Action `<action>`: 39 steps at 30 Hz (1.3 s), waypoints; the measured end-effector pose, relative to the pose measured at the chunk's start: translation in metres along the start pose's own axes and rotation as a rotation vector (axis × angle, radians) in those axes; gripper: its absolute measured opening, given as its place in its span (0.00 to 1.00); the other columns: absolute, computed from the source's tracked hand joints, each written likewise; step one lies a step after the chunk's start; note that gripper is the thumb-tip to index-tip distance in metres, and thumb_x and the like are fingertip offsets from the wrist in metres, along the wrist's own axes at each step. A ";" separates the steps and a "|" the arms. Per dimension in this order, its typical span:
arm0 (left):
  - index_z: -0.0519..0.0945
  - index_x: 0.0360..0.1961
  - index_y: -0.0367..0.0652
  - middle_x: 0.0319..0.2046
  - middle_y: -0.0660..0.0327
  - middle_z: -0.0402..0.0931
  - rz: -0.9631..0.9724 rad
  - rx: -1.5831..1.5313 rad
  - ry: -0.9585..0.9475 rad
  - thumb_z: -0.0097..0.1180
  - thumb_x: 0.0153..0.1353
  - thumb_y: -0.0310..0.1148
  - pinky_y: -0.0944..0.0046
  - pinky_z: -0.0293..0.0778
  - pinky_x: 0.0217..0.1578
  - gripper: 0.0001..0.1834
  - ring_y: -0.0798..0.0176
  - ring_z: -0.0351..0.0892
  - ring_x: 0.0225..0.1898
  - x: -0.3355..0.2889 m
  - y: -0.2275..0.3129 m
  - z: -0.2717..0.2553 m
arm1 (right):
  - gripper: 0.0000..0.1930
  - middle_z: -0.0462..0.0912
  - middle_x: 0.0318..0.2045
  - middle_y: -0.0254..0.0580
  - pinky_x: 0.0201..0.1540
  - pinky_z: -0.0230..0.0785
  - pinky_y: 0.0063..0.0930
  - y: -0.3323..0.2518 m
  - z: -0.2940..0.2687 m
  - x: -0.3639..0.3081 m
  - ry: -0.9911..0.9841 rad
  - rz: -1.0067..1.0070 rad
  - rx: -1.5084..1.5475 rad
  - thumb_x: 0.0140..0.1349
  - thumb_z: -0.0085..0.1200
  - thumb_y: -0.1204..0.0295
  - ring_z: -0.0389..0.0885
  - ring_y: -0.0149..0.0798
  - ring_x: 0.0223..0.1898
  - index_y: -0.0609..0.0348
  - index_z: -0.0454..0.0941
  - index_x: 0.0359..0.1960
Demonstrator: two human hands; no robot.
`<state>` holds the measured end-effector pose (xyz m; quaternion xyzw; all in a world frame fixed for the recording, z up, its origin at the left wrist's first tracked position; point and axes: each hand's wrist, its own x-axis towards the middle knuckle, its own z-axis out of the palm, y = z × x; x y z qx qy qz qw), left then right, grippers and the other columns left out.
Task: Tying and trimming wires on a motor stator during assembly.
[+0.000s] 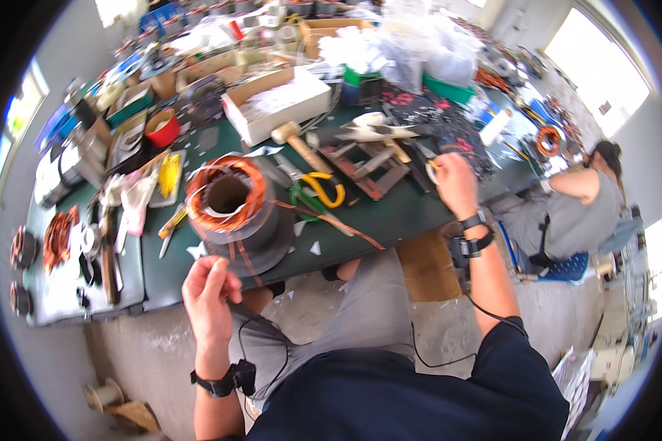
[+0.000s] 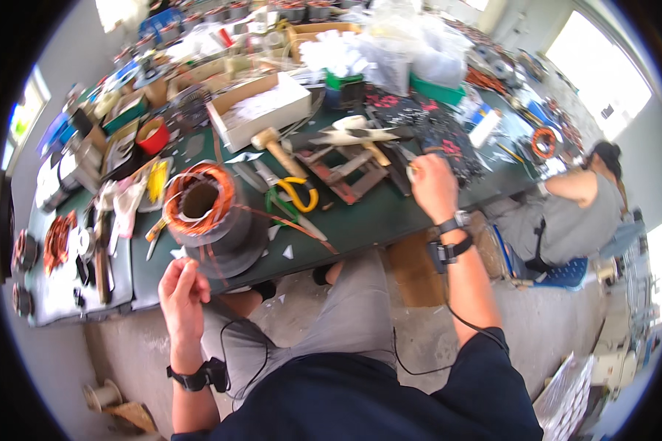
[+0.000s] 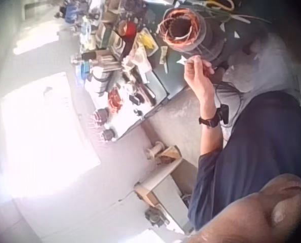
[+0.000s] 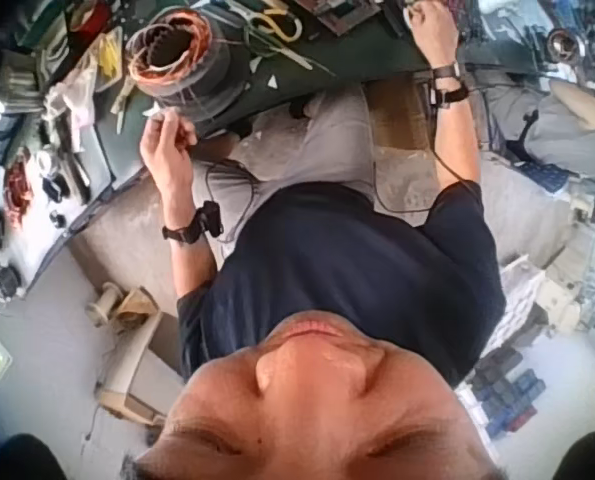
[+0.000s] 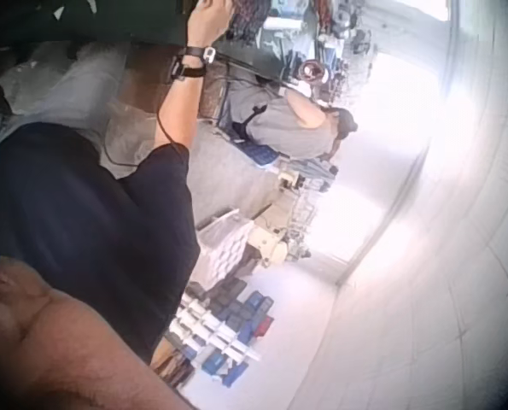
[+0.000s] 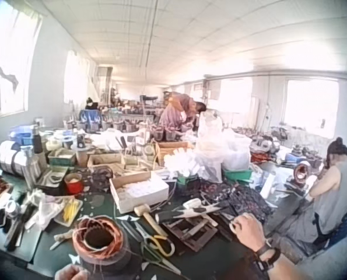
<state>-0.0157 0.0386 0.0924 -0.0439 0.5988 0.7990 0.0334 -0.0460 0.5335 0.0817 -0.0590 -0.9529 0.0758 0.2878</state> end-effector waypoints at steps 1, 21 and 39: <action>0.77 0.40 0.40 0.22 0.63 0.77 0.000 0.011 0.014 0.55 0.73 0.31 0.75 0.66 0.22 0.06 0.73 0.72 0.19 -0.001 -0.001 0.000 | 0.06 0.82 0.44 0.46 0.48 0.75 0.48 0.005 -0.003 0.005 0.027 -0.034 0.001 0.60 0.54 0.77 0.81 0.55 0.47 0.57 0.80 0.38; 0.76 0.39 0.40 0.26 0.60 0.82 -0.083 -0.199 -0.129 0.55 0.75 0.37 0.74 0.71 0.23 0.11 0.73 0.76 0.20 0.004 -0.019 0.006 | 0.31 0.72 0.28 0.31 0.30 0.68 0.22 0.002 -0.090 0.002 -0.377 0.300 0.549 0.59 0.64 0.74 0.72 0.27 0.28 0.57 0.71 0.66; 0.80 0.40 0.38 0.26 0.62 0.82 -0.050 -0.280 -0.123 0.56 0.74 0.37 0.73 0.72 0.26 0.11 0.72 0.76 0.22 0.001 -0.032 0.011 | 0.32 0.83 0.29 0.42 0.37 0.70 0.35 -0.276 -0.045 0.078 -1.251 -0.621 0.371 0.55 0.71 0.43 0.81 0.41 0.32 0.62 0.81 0.44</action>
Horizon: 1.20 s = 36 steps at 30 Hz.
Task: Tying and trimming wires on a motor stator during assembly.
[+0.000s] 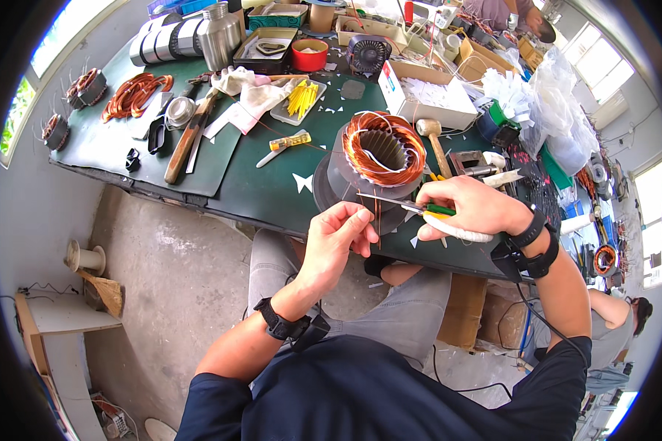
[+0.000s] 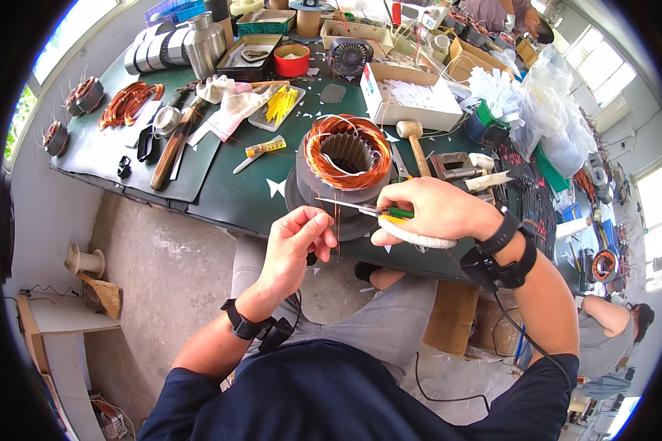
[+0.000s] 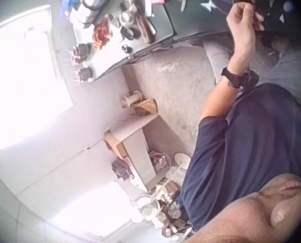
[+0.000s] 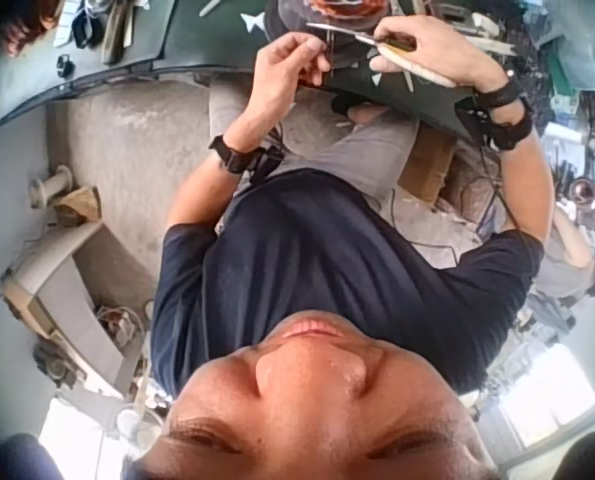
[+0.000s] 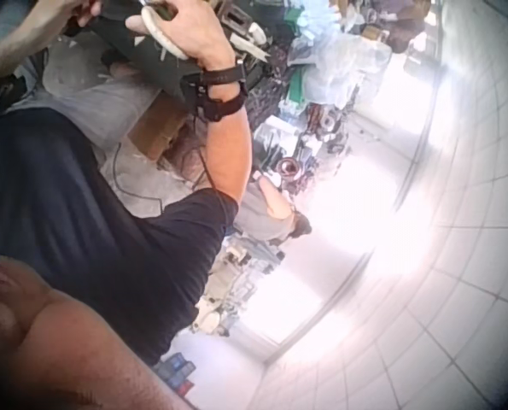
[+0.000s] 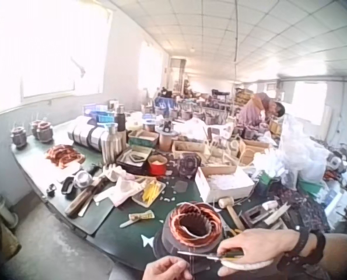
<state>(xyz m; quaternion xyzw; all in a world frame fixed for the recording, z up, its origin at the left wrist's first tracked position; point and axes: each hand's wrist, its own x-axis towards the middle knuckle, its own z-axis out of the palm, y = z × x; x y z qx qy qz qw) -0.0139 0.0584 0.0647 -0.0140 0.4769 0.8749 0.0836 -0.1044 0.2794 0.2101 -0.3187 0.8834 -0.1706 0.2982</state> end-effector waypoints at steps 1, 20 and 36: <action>0.80 0.40 0.38 0.26 0.62 0.82 -0.001 -0.001 0.002 0.56 0.74 0.37 0.73 0.72 0.26 0.11 0.72 0.76 0.22 0.000 0.000 -0.001 | 0.32 0.83 0.29 0.42 0.37 0.70 0.35 0.000 0.000 0.003 -0.003 -0.001 0.000 0.55 0.71 0.43 0.81 0.41 0.32 0.62 0.81 0.44; 0.80 0.39 0.38 0.26 0.62 0.81 -0.014 0.015 0.019 0.57 0.74 0.35 0.73 0.72 0.26 0.10 0.73 0.76 0.22 -0.002 0.003 -0.005 | 0.26 0.83 0.27 0.39 0.36 0.70 0.29 -0.001 0.017 0.014 0.000 -0.033 0.199 0.57 0.72 0.51 0.78 0.30 0.30 0.64 0.84 0.42; 0.83 0.35 0.37 0.28 0.57 0.82 0.664 1.294 -0.089 0.62 0.62 0.33 0.61 0.74 0.36 0.09 0.62 0.80 0.31 0.133 0.167 0.052 | 0.17 0.78 0.25 0.26 0.20 0.61 0.14 0.002 0.083 -0.090 0.498 0.001 1.132 0.66 0.67 0.64 0.69 0.16 0.17 0.62 0.76 0.48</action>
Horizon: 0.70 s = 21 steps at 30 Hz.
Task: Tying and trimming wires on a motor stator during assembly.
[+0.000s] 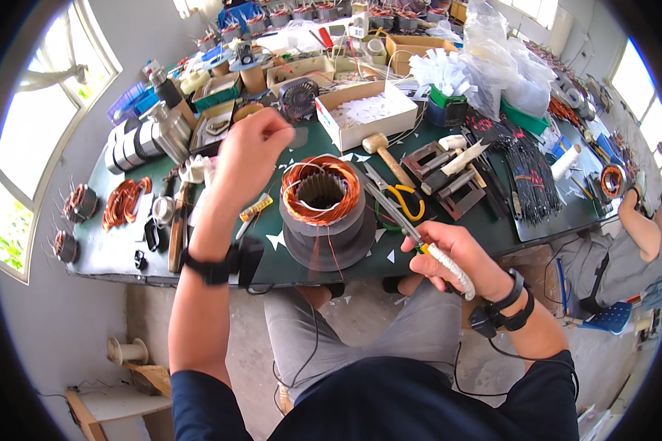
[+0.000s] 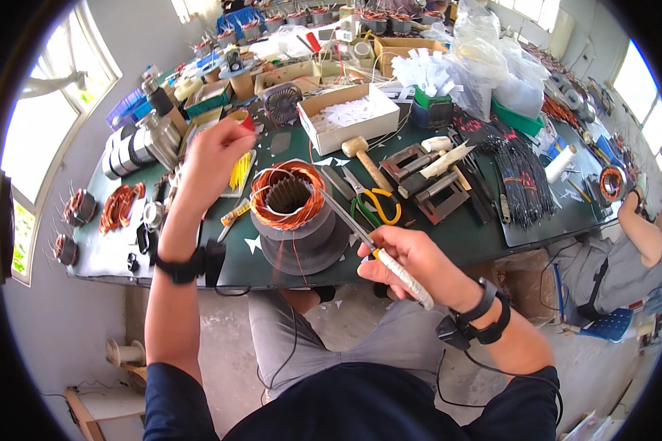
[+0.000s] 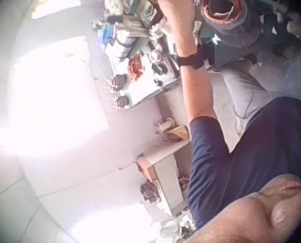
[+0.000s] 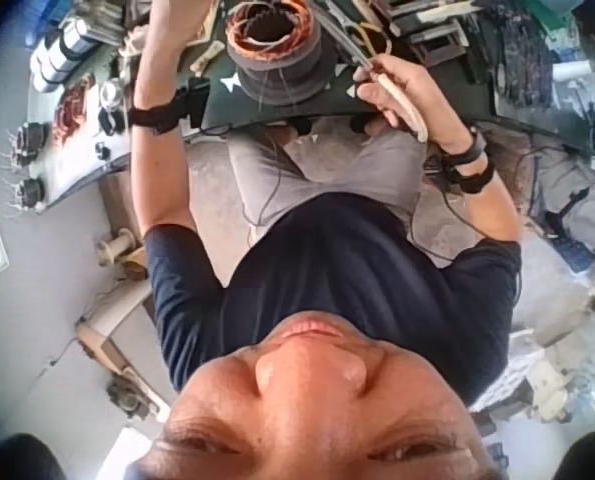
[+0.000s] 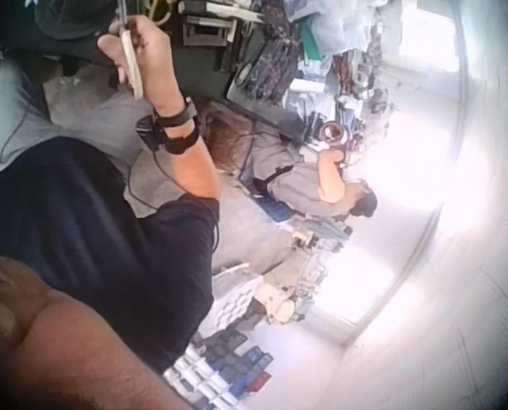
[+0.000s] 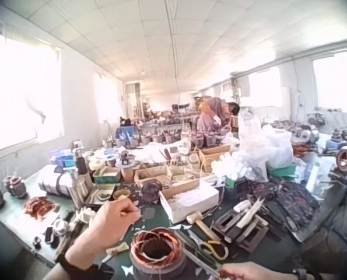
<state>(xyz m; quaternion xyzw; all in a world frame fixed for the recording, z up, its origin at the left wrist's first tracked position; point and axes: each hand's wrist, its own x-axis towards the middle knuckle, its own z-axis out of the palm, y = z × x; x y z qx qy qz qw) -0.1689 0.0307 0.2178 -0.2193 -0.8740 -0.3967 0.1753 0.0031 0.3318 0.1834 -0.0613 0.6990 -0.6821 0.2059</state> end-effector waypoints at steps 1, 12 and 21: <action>0.84 0.36 0.36 0.29 0.57 0.83 -0.029 0.016 -0.133 0.63 0.61 0.34 0.60 0.75 0.38 0.10 0.62 0.81 0.32 0.020 -0.010 0.007 | 0.17 0.78 0.25 0.27 0.19 0.60 0.14 0.005 0.003 -0.001 0.001 -0.020 0.006 0.67 0.66 0.65 0.70 0.16 0.17 0.62 0.76 0.48; 0.87 0.40 0.40 0.38 0.52 0.85 0.382 0.094 -0.330 0.60 0.61 0.30 0.54 0.78 0.45 0.09 0.48 0.85 0.41 0.034 0.054 0.081 | 0.19 0.76 0.26 0.26 0.24 0.61 0.15 0.041 0.023 -0.023 0.200 -0.120 0.031 0.65 0.69 0.67 0.68 0.16 0.21 0.62 0.74 0.50; 0.84 0.44 0.35 0.44 0.52 0.84 0.747 0.118 -0.294 0.63 0.48 0.19 0.56 0.83 0.48 0.18 0.50 0.86 0.47 -0.111 0.049 0.077 | 0.19 0.75 0.28 0.26 0.23 0.62 0.15 0.081 0.037 -0.026 0.308 -0.118 0.381 0.66 0.66 0.68 0.70 0.18 0.21 0.59 0.73 0.53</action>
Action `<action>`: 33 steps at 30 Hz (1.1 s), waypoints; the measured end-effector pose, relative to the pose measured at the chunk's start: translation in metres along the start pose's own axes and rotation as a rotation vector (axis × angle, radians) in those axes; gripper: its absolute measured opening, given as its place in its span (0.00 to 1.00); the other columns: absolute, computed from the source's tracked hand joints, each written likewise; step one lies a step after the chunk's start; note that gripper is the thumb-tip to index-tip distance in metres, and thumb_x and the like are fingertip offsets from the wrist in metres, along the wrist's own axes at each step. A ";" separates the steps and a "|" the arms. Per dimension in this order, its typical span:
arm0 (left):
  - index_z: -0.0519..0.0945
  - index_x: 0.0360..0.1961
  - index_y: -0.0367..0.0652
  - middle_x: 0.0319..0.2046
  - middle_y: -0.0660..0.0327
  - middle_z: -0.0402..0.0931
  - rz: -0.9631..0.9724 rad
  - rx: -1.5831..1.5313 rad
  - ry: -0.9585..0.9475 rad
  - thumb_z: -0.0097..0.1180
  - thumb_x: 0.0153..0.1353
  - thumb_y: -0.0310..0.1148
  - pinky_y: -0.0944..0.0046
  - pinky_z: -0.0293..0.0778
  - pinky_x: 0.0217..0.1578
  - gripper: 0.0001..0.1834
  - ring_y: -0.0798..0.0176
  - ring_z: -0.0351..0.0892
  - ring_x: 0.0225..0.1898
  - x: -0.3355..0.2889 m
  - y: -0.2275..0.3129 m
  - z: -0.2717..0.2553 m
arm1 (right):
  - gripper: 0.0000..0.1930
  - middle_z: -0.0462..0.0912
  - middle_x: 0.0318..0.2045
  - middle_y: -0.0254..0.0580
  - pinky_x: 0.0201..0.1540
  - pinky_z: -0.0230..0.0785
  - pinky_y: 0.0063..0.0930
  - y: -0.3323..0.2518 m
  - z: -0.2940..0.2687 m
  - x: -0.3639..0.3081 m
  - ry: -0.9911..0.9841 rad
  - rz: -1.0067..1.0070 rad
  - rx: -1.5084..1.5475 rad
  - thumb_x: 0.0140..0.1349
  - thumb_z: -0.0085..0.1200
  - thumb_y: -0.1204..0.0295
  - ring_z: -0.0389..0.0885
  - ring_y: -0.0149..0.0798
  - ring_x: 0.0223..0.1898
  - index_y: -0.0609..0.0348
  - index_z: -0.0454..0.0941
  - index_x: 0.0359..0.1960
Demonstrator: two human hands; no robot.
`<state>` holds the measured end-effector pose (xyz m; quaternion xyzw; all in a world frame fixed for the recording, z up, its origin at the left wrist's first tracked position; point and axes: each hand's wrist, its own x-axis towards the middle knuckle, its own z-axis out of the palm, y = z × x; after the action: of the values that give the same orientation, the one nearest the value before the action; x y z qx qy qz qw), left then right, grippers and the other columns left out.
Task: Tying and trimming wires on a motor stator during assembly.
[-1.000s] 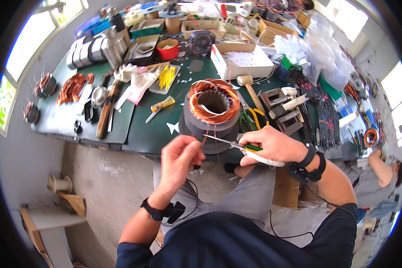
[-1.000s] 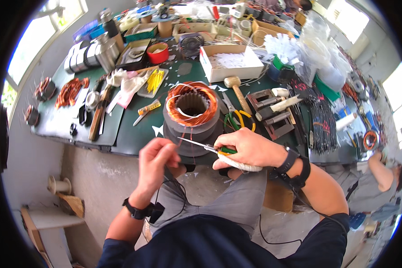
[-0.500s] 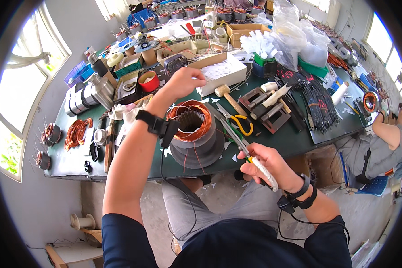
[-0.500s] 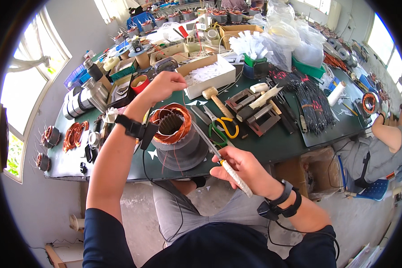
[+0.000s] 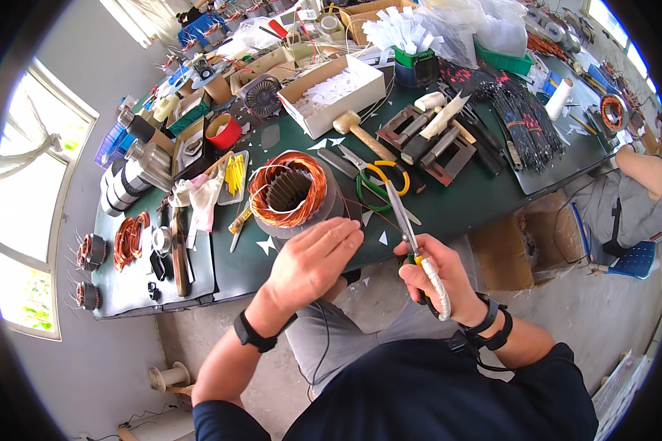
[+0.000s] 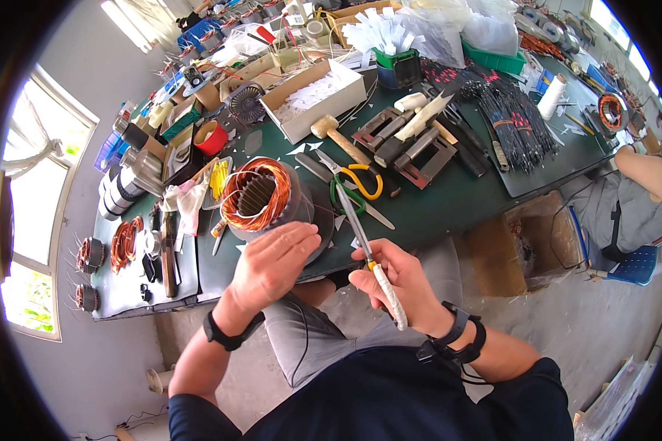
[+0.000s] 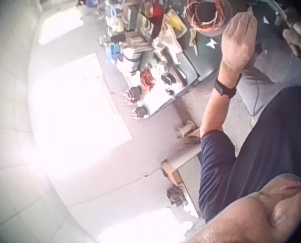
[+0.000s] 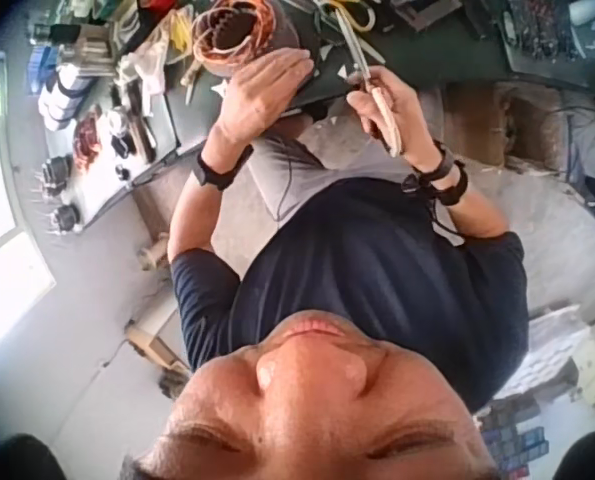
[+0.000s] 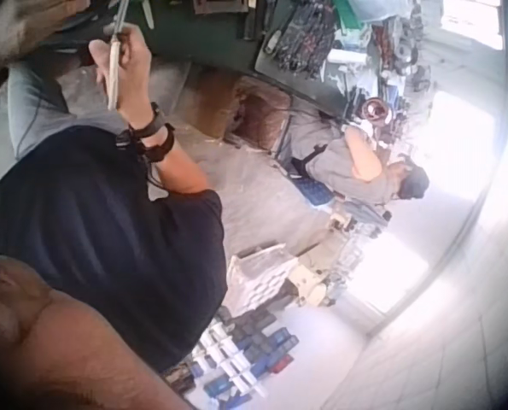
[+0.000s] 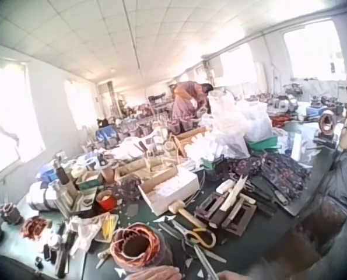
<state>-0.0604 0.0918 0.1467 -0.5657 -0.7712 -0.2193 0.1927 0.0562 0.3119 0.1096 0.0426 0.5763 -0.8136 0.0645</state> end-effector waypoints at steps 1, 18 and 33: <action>0.84 0.44 0.35 0.45 0.52 0.84 -0.012 0.019 0.001 0.63 0.48 0.18 0.56 0.83 0.48 0.18 0.50 0.86 0.47 -0.005 0.003 0.004 | 0.19 0.75 0.28 0.26 0.23 0.62 0.15 0.003 -0.001 0.000 0.000 0.001 0.002 0.66 0.66 0.68 0.70 0.18 0.21 0.59 0.73 0.53; 0.83 0.40 0.33 0.33 0.59 0.86 -0.877 -0.308 0.545 0.60 0.64 0.18 0.71 0.77 0.39 0.05 0.68 0.86 0.37 -0.062 0.022 -0.006 | 0.22 0.74 0.31 0.26 0.27 0.65 0.15 0.036 0.015 0.022 -0.166 0.046 -0.248 0.64 0.68 0.70 0.71 0.18 0.26 0.62 0.74 0.55; 0.80 0.46 0.38 0.31 0.58 0.83 -0.539 -0.024 0.135 0.62 0.62 0.23 0.58 0.79 0.35 0.11 0.55 0.86 0.33 -0.023 0.046 0.000 | 0.19 0.71 0.28 0.21 0.28 0.56 0.15 0.048 0.029 0.021 -0.105 0.100 -0.116 0.64 0.69 0.69 0.65 0.15 0.27 0.59 0.75 0.52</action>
<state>-0.0097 0.0856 0.1400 -0.3262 -0.8768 -0.3089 0.1716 0.0432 0.2681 0.0717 0.0249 0.6153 -0.7758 0.1373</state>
